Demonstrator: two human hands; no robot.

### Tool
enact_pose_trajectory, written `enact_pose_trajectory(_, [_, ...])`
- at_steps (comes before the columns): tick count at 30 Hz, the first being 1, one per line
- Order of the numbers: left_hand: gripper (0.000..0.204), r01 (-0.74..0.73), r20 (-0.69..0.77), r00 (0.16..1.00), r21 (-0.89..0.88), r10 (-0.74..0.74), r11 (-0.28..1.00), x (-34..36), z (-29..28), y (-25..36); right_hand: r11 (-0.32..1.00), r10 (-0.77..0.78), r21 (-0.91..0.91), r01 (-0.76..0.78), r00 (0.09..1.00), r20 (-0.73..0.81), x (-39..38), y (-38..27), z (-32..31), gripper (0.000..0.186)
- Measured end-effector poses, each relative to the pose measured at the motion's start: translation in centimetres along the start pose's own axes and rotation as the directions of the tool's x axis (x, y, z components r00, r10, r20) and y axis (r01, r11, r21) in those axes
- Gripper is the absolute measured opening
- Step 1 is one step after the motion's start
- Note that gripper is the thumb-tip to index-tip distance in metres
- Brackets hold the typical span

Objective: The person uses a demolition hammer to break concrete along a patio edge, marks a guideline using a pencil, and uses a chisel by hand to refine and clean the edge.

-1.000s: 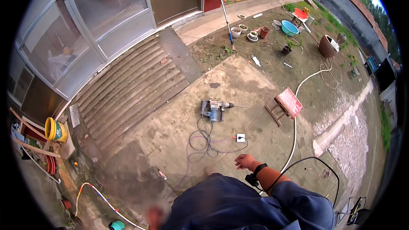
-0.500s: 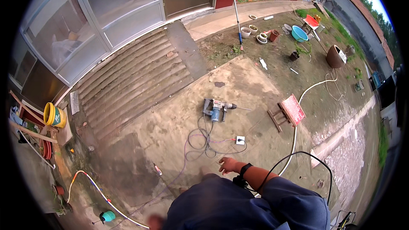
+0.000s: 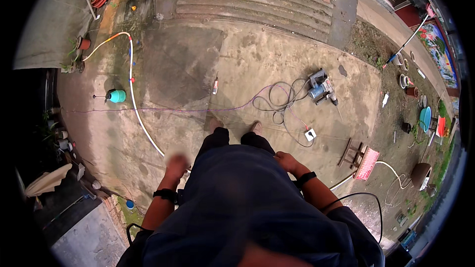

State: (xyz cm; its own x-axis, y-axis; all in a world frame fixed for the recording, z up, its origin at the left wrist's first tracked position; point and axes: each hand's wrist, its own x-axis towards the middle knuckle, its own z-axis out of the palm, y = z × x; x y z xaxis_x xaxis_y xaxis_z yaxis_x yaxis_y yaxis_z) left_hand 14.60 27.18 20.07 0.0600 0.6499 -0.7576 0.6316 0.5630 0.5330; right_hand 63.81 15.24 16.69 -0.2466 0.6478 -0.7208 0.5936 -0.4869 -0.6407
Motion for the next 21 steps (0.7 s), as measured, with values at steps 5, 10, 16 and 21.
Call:
enact_pose_trajectory(5, [0.033, 0.187, 0.048, 0.982, -0.201, -0.181, 0.961, -0.1, -0.4, 3.7, 0.963, 0.267, 0.005, -0.268, 0.961, 0.069, 0.3, -4.6, -1.1, 0.054])
enact_pose_trajectory(10, [0.032, 0.242, 0.062, 0.970, -0.322, -0.234, 0.915, 2.8, -3.9, 3.4, 0.957, 0.198, -0.235, -0.173, 0.976, 0.089, 3.8, -9.0, -1.2, 0.044])
enact_pose_trajectory(16, [0.033, -0.099, -0.038, 0.995, -0.082, 0.096, 0.992, 8.7, -6.6, -11.7, 0.981, 0.162, 0.083, -0.178, 0.972, 0.173, 6.2, -18.6, -5.9, 0.031])
enact_pose_trajectory(21, [0.035, 0.032, -0.033, 0.999, -0.139, -0.037, 0.990, 11.1, -5.5, -8.8, 0.960, 0.223, 0.056, -0.275, 0.869, 0.443, 6.6, -22.8, -8.7, 0.030])
